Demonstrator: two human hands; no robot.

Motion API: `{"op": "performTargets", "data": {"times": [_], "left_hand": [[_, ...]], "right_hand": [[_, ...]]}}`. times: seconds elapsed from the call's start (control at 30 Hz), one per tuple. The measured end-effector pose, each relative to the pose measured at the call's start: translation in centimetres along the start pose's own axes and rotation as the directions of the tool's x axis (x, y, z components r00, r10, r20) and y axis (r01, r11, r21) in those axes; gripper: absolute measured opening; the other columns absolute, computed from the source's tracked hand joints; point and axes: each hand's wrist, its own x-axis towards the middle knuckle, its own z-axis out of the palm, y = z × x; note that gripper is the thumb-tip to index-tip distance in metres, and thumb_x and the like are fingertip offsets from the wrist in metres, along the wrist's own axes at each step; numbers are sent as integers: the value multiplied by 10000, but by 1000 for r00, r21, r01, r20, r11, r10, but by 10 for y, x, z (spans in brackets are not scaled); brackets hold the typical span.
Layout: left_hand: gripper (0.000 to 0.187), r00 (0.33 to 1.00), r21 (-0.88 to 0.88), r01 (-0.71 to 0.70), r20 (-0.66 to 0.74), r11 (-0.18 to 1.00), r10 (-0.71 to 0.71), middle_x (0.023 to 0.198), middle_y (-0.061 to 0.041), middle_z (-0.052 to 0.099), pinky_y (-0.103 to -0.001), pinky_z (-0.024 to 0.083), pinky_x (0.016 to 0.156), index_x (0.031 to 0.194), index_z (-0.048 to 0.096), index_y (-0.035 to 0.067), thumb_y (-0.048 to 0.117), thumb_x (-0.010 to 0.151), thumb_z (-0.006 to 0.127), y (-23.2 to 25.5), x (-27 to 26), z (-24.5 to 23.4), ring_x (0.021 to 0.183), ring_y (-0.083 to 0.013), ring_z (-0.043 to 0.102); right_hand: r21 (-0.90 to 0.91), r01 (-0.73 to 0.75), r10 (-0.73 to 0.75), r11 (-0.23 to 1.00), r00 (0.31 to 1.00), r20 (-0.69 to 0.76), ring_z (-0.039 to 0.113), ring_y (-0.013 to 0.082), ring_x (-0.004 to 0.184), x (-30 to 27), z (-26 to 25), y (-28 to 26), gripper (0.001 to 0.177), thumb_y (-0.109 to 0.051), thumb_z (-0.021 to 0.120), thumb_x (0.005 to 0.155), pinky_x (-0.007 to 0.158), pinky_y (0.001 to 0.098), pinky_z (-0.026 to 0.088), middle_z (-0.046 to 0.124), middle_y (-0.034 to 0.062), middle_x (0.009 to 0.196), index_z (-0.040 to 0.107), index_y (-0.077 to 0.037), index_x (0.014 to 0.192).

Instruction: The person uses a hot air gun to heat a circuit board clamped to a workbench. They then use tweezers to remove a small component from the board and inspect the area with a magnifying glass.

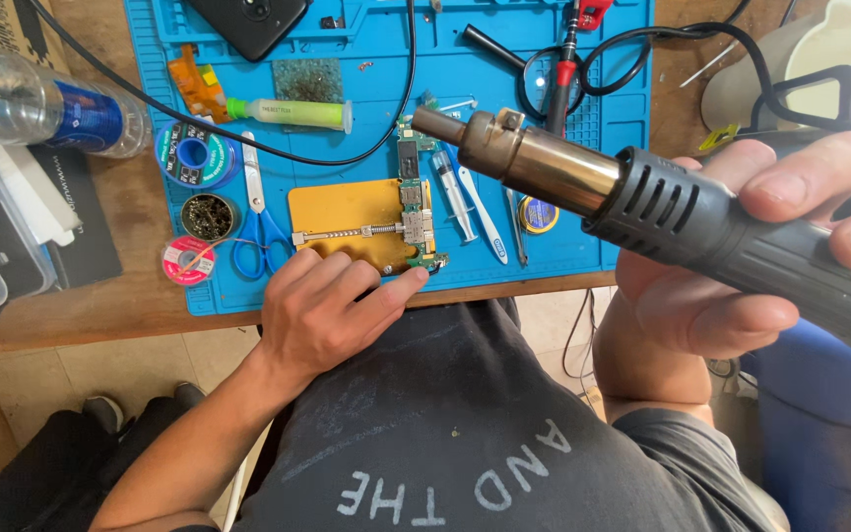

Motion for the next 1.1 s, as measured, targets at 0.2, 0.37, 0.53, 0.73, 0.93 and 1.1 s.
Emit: {"op": "performTargets", "data": {"times": [0.2,0.37,0.53,0.73,0.93,1.1], "left_hand": [[146,1000,-9,-3,0,1000,3,856,11,493,-417,317,616,1321,846,256,285,1199,771,0,-1,1,676,-226,452],[154,1000,-6,-5,20,1000,5,844,15,488,-421,325,618,1330,835,259,289,1203,754,-1,-2,1,675,-230,464],[145,1000,4,-7,6,1000,7,852,14,503,-415,322,623,1321,846,254,289,1193,789,0,-2,1,682,-220,459],[141,1000,1,-4,2,1000,4,847,19,511,-411,330,627,1306,856,255,296,1197,775,0,1,-1,686,-216,472],[146,1000,2,-9,4,1000,9,851,16,513,-412,333,627,1318,852,251,294,1194,789,-1,-1,0,690,-215,475],[156,1000,18,-13,14,1000,12,864,12,515,-414,334,617,1335,842,260,304,1187,817,-1,-3,1,694,-217,482]], "right_hand": [[30,-19,20,999,1000,-15,314,155,778,2,5,-3,321,-429,639,1146,638,251,420,437,-4,1306,481,-291,1389],[-3,-23,23,1000,1000,-12,295,157,766,0,3,-2,339,-457,637,1146,627,257,387,417,-8,1301,432,-294,1361],[-18,-21,20,1000,1000,-20,301,161,770,-2,1,0,339,-463,628,1157,619,260,397,415,-9,1313,407,-299,1354],[-11,-7,7,1000,1000,-1,298,157,752,-1,0,1,337,-453,620,1152,592,249,368,410,-4,1308,407,-292,1356],[-11,-23,23,1000,1000,-4,311,155,762,0,2,-1,331,-453,627,1150,613,251,366,423,-10,1309,431,-299,1368],[-22,-34,34,999,999,0,295,156,757,1,2,-2,329,-455,627,1146,598,260,347,415,-12,1300,432,-305,1365]]}}
